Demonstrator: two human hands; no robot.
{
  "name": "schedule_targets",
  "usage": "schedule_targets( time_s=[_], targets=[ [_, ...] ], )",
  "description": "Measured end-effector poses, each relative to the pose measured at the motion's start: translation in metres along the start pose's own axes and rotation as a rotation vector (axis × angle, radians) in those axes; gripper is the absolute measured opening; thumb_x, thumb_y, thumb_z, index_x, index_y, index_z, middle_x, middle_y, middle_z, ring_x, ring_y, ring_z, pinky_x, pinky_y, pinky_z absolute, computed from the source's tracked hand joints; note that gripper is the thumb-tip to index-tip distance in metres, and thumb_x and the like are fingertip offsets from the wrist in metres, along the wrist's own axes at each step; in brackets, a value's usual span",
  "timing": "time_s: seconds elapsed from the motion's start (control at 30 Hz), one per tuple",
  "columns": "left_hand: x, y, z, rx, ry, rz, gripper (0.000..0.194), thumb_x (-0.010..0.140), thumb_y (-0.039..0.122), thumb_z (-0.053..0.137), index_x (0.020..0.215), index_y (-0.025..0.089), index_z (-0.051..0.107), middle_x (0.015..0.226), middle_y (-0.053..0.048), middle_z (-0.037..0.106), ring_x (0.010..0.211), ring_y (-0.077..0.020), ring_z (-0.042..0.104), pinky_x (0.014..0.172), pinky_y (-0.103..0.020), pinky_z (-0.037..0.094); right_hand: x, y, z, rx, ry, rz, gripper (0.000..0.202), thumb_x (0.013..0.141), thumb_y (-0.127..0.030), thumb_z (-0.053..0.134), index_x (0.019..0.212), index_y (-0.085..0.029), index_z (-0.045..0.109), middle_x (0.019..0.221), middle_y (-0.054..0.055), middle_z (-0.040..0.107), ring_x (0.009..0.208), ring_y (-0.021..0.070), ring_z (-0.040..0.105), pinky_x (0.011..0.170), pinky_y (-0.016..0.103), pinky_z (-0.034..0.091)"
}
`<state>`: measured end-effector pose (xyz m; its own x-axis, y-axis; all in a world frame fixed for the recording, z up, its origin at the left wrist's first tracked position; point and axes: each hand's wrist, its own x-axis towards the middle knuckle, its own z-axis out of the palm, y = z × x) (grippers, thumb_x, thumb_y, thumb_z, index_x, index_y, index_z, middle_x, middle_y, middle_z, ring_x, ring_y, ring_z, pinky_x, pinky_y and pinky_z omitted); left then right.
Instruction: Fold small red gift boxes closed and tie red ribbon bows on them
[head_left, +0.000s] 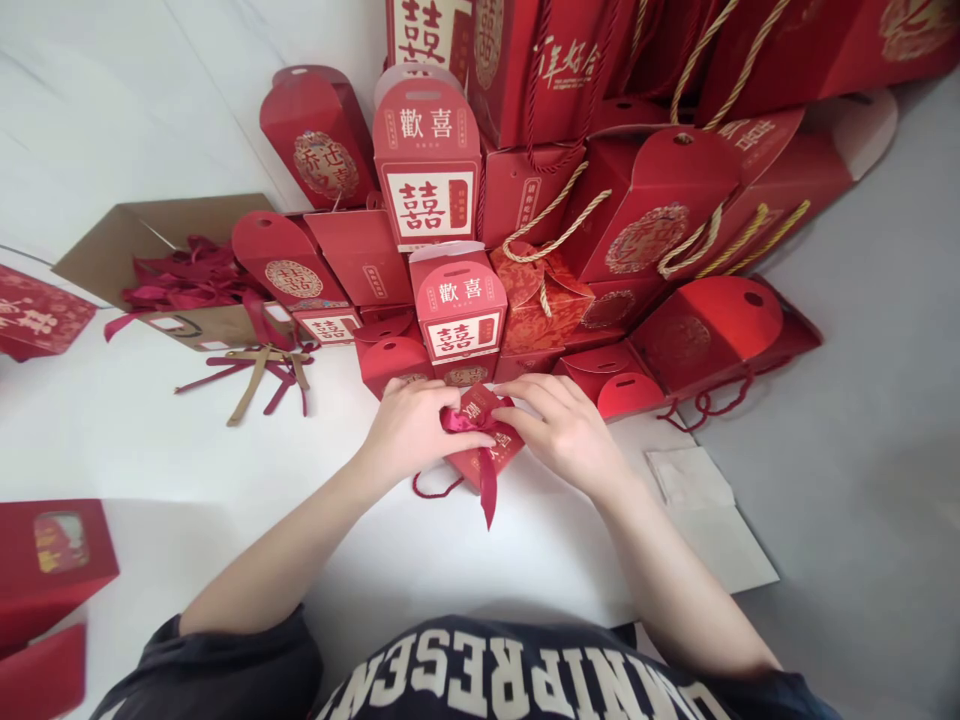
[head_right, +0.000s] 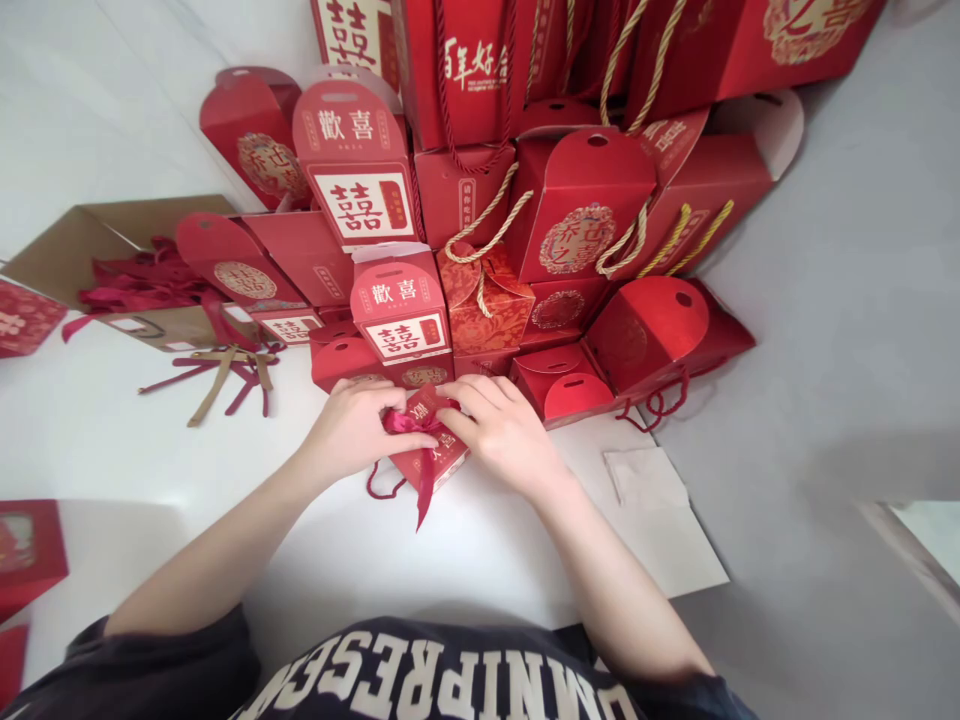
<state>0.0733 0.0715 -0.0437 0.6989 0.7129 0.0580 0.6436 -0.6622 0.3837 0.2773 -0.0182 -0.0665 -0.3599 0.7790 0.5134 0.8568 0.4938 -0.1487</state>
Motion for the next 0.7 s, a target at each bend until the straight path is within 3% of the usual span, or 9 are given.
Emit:
schedule_targets(
  time_s=[0.27, 0.47, 0.6, 0.7],
  targets=[
    [-0.001, -0.002, 0.000, 0.013, -0.017, 0.002, 0.054, 0.068, 0.069, 0.068, 0.065, 0.018, 0.052, 0.067, 0.000, 0.061, 0.071, -0.0194, 0.056, 0.073, -0.032, 0.029, -0.009, 0.005, 0.018, 0.389, 0.242, 0.255, 0.018, 0.088, -0.015, 0.063, 0.095, -0.029, 0.073, 0.107, 0.003, 0.072, 0.099, 0.0223, 0.063, 0.086, 0.040, 0.052],
    [-0.002, 0.000, -0.002, 0.041, -0.009, 0.009, 0.053, 0.069, 0.068, 0.069, 0.065, 0.018, 0.051, 0.066, 0.001, 0.061, 0.069, -0.0181, 0.056, 0.072, -0.032, 0.029, -0.007, -0.003, 0.019, 0.530, 0.239, 0.393, 0.016, 0.089, -0.013, 0.058, 0.092, -0.024, 0.069, 0.102, 0.005, 0.072, 0.099, 0.0218, 0.064, 0.089, 0.041, 0.052],
    [-0.003, 0.001, -0.002, 0.066, -0.007, 0.005, 0.055, 0.067, 0.071, 0.068, 0.068, 0.018, 0.053, 0.069, 0.001, 0.063, 0.072, -0.0192, 0.059, 0.074, -0.033, 0.031, -0.001, -0.006, 0.017, 0.435, 0.164, 0.334, 0.023, 0.089, -0.012, 0.056, 0.108, -0.023, 0.064, 0.117, 0.007, 0.068, 0.108, 0.0222, 0.061, 0.093, 0.040, 0.049],
    [-0.004, 0.003, -0.003, 0.082, -0.003, 0.018, 0.061, 0.063, 0.078, 0.065, 0.069, 0.019, 0.052, 0.072, 0.000, 0.063, 0.075, -0.0212, 0.060, 0.073, -0.033, 0.032, 0.000, -0.008, 0.014, 0.161, 0.120, 0.152, 0.024, 0.091, -0.017, 0.061, 0.113, -0.025, 0.065, 0.124, 0.006, 0.066, 0.111, 0.0240, 0.059, 0.091, 0.040, 0.045]
  ],
)
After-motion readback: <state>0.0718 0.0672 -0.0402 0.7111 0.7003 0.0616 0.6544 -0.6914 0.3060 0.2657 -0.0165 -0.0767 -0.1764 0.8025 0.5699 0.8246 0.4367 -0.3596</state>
